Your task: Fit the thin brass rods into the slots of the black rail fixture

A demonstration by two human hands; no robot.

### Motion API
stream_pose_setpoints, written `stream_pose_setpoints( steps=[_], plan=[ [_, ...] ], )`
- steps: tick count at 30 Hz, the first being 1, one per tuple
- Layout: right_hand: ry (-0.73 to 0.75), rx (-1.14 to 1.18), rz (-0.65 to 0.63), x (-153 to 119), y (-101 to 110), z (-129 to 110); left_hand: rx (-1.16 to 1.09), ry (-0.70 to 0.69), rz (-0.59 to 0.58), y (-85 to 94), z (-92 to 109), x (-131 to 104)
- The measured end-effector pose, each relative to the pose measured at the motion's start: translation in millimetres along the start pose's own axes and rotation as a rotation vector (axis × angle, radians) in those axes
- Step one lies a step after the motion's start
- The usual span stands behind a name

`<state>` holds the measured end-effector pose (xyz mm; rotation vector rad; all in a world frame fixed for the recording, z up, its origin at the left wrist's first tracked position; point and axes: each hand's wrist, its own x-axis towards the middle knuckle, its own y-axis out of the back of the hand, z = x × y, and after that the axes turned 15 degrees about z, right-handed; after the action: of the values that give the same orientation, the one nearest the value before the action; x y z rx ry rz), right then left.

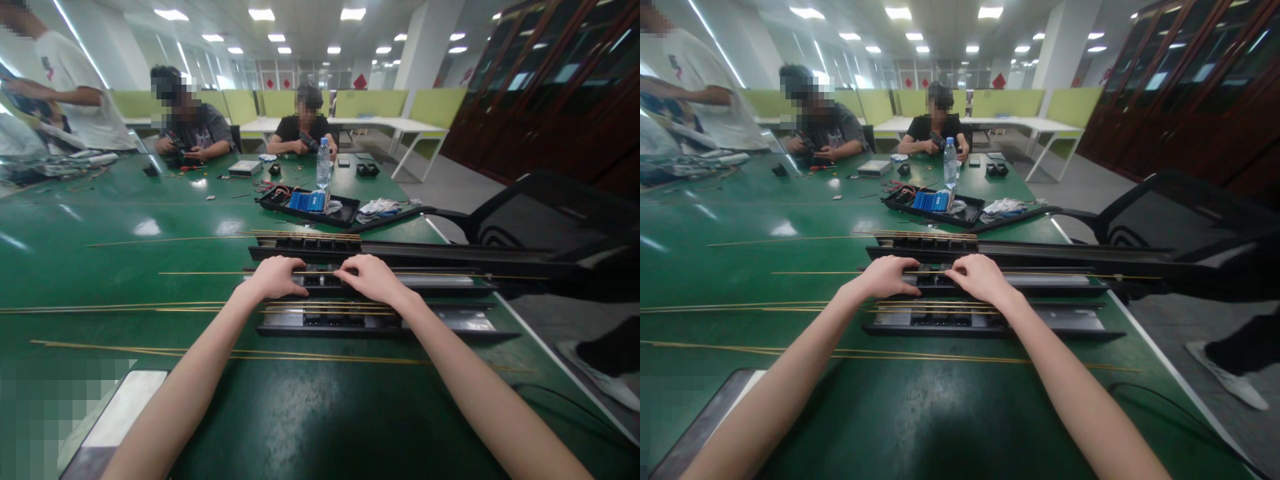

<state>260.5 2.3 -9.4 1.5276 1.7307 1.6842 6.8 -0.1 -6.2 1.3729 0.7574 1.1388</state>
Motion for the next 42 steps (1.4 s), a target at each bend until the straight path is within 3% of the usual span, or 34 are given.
stream_pose_setpoints(
  steps=[42],
  plan=[
    [-0.024, -0.041, -0.024, -2, 5, 13, -0.009, -0.007, 0.003, -2.3, -1, 0]
  ],
)
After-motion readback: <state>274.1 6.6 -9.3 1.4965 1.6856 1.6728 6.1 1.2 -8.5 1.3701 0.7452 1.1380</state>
